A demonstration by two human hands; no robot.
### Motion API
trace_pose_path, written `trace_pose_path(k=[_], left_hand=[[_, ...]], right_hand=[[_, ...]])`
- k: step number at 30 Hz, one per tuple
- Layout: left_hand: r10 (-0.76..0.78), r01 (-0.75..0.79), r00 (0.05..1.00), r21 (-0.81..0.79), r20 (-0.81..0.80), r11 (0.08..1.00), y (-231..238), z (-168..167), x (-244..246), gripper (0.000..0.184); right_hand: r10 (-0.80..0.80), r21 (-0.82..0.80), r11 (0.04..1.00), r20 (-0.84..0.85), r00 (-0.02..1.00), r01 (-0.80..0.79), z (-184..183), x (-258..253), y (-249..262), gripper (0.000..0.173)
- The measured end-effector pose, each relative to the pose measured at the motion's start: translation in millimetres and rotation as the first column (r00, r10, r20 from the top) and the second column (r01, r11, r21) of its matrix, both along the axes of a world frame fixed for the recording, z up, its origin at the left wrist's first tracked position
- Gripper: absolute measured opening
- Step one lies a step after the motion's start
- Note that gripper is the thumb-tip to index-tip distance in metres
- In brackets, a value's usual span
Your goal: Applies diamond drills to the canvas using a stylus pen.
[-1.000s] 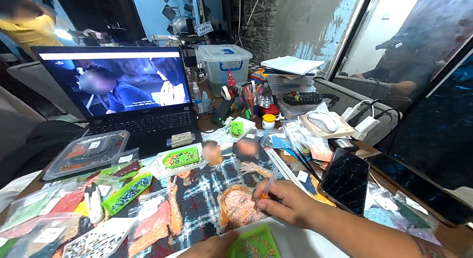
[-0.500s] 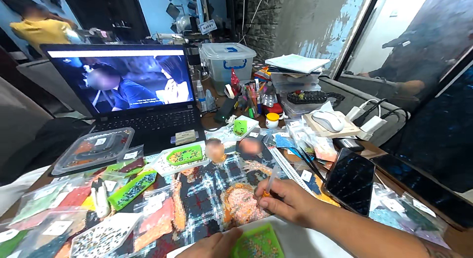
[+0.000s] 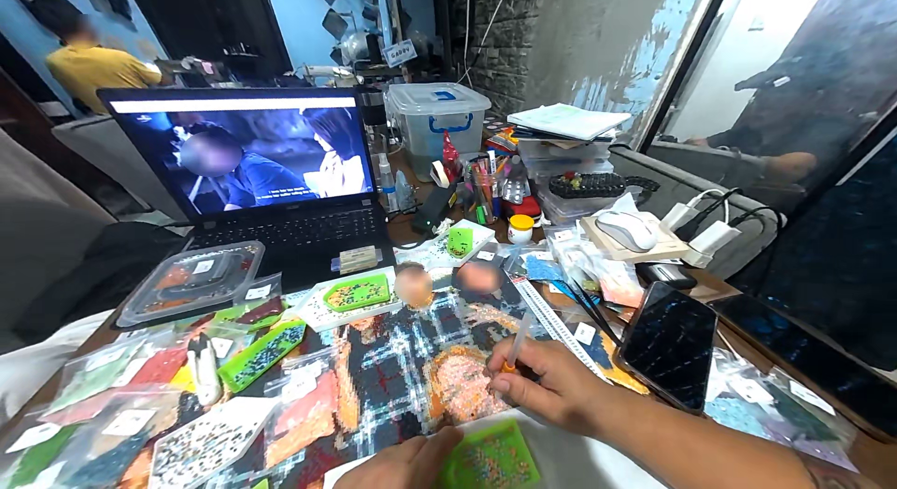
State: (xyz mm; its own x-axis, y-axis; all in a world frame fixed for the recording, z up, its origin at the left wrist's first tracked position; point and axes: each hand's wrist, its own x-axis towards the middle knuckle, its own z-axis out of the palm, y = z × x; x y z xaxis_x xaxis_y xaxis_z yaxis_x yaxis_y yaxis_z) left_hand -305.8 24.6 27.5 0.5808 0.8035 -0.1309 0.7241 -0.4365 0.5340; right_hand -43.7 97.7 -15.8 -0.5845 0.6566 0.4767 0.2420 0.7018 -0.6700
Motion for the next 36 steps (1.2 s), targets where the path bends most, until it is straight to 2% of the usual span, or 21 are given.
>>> trace_pose_path(k=[6, 13, 21, 36], left_hand=[[0.065, -0.065, 0.998, -0.041, 0.001, 0.997, -1, 4, 2, 0.057], [0.067, -0.067, 0.998, -0.041, -0.003, 0.997, 0, 2, 1, 0.057], [0.064, -0.063, 0.997, -0.020, 0.033, 0.998, -1, 0, -1, 0.056], [0.051, -0.051, 0.998, 0.003, 0.030, 0.999, -2, 0, 0, 0.056]], right_hand=[[0.001, 0.016, 1.000, -0.065, 0.998, 0.000, 7, 1, -9, 0.026], [0.109, -0.065, 0.991, -0.076, 0.991, -0.114, 10, -1, -15, 0.029], [0.253, 0.025, 0.967, -0.054, 0.966, -0.252, 9, -5, -21, 0.022], [0.258, 0.069, 0.963, 0.022, 0.966, -0.259, 10, -8, -22, 0.020]])
